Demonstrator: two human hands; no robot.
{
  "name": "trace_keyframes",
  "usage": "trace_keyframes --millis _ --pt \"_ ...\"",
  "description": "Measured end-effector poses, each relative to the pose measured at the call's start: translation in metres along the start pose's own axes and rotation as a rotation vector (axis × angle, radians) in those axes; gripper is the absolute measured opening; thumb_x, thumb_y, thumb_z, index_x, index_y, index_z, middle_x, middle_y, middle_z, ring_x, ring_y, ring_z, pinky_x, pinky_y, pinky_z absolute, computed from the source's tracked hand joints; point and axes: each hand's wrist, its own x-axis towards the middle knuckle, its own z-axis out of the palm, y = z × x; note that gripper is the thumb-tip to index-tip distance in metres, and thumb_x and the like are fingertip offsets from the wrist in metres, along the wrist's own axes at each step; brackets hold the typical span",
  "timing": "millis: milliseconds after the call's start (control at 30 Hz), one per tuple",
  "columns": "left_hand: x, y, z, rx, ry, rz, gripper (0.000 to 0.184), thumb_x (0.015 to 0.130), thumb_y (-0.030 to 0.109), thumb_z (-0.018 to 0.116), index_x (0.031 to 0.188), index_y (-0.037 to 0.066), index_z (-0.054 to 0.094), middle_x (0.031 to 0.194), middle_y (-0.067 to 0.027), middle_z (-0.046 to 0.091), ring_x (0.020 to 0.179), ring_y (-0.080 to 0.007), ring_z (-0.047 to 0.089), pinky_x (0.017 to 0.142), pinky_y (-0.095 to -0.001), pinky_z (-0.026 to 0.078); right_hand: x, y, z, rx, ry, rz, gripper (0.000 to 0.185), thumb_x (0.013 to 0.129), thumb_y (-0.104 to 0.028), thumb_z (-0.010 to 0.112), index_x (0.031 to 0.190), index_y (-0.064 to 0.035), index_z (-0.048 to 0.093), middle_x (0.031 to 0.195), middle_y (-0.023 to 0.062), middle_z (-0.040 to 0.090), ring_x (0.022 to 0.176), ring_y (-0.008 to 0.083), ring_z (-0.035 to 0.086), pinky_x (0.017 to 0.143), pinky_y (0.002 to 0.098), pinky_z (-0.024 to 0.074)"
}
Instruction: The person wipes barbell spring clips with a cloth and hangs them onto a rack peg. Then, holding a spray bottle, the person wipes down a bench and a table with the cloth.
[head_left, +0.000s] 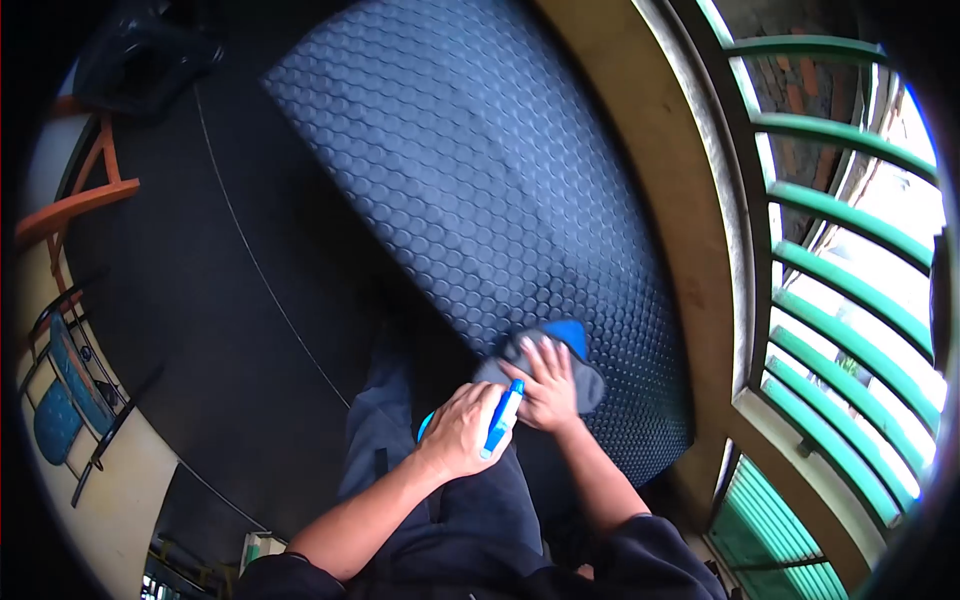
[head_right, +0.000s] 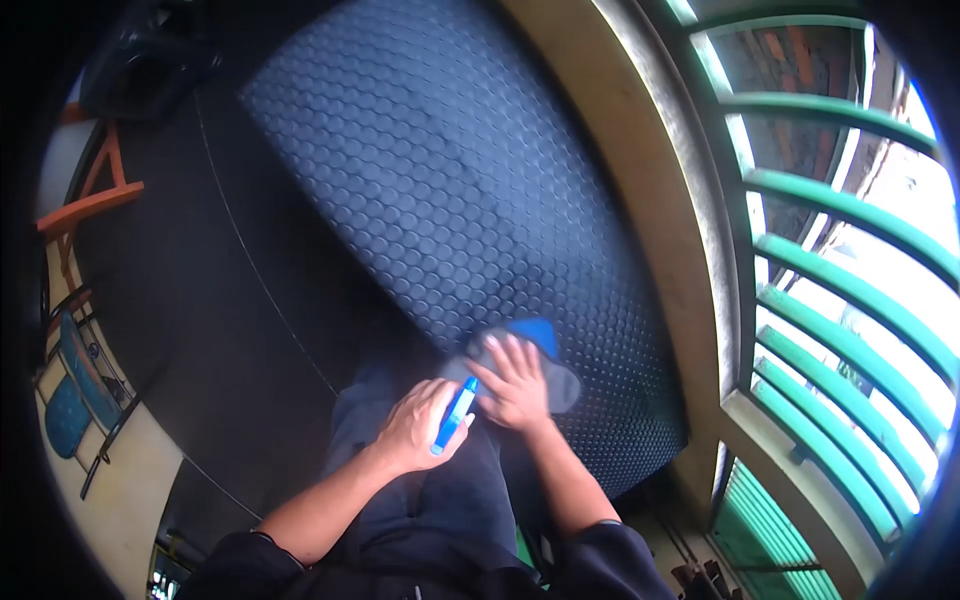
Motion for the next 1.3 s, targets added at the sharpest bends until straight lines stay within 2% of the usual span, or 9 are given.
trace_keyframes --millis 267,333,533,733,800,867,933,1067,1300 --pt "-0.009 -0.019 -0.043 -0.081 0.103 0.027 0.035 0.080 0.014 0.063 0.108 -0.003 0.052 0.101 -0.0204 0.058 0.093 -0.0377 0.057 0.086 -0.0431 0.047 0.094 0.138 -0.048 -0.315 0.326 0.940 0.060 0.093 -0.039 0.045 0.143 -0.0079 0.033 0.149 0.0240 0.024 0.137 0.0454 0.020 0.112 0.0556 0.0122" --pt "-0.010 -0.021 -0.045 -0.091 0.134 0.022 0.035 0.080 0.014 0.063 0.108 -0.004 0.052 0.101 -0.0206 0.058 0.093 -0.0379 0.057 0.086 -0.0430 0.046 0.169 0.067 -0.070 -0.058 0.511 0.830 0.060 0.092 -0.039 0.046 0.144 -0.0116 0.033 0.149 0.0236 0.023 0.137 0.0465 0.020 0.112 0.0552 0.0121" --pt "-0.005 -0.019 -0.054 -0.099 0.123 0.054 0.036 0.078 0.013 0.064 0.107 -0.003 0.052 0.098 -0.0210 0.058 0.091 -0.0382 0.057 0.084 -0.0432 0.046 0.107 -0.037 -0.023 -0.059 0.050 0.023 0.062 0.076 -0.035 0.060 0.136 -0.0228 0.048 0.148 0.0217 0.029 0.140 0.0405 0.019 0.113 0.0558 0.0107" --pt "-0.003 -0.016 -0.057 -0.151 -0.056 -0.053 0.028 0.074 0.011 0.062 0.099 0.001 0.053 0.096 -0.0165 0.059 0.090 -0.0356 0.058 0.081 -0.0438 0.047 0.078 0.113 -0.042 -0.164 0.495 0.606 0.053 0.090 -0.034 0.043 0.136 -0.0097 0.046 0.149 0.0218 0.027 0.137 0.0441 0.022 0.113 0.0519 0.0135" --pt "0.000 -0.016 -0.058 -0.149 -0.048 -0.057 0.029 0.075 0.011 0.062 0.100 0.001 0.053 0.096 -0.0172 0.059 0.090 -0.0361 0.058 0.082 -0.0438 0.047 0.137 0.130 -0.058 -0.392 0.252 0.895 0.055 0.091 -0.035 0.045 0.138 -0.0075 0.042 0.149 0.0224 0.027 0.136 0.0462 0.022 0.113 0.0518 0.0145" --pt "0.005 -0.014 -0.058 -0.145 -0.048 -0.060 0.030 0.075 0.011 0.062 0.101 0.000 0.054 0.097 -0.0180 0.059 0.091 -0.0365 0.058 0.082 -0.0438 0.047 0.223 0.065 -0.083 -0.011 0.506 0.839 0.054 0.090 -0.034 0.049 0.140 -0.0145 0.040 0.148 0.0218 0.028 0.136 0.0461 0.022 0.113 0.0526 0.0156" --pt "0.008 -0.013 -0.064 -0.146 0.170 0.036 0.033 0.076 0.012 0.063 0.104 -0.003 0.053 0.098 -0.0206 0.059 0.091 -0.0380 0.057 0.084 -0.0437 0.047 0.253 0.009 -0.053 -0.335 0.499 0.406 0.055 0.085 -0.033 0.057 0.137 -0.0202 0.045 0.148 0.0205 0.029 0.136 0.0425 0.024 0.113 0.0529 0.0158" --pt "0.013 -0.018 -0.088 -0.103 0.209 0.070 0.035 0.079 0.014 0.063 0.107 -0.005 0.053 0.100 -0.0226 0.059 0.092 -0.0396 0.057 0.085 -0.0433 0.046 0.188 -0.060 -0.044 -0.065 0.040 -0.042 0.064 0.072 -0.032 0.065 0.133 -0.0229 0.051 0.149 0.0147 0.032 0.139 0.0369 0.023 0.113 0.0545 0.0126" --pt "0.010 -0.027 -0.119 -0.067 0.215 0.051 0.036 0.080 0.015 0.063 0.108 -0.005 0.052 0.102 -0.0227 0.058 0.094 -0.0388 0.057 0.087 -0.0431 0.046 0.107 0.095 -0.056 -0.194 0.383 0.370 0.051 0.090 -0.035 0.047 0.137 -0.0145 0.044 0.146 0.0202 0.033 0.137 0.0445 0.023 0.112 0.0547 0.0157"
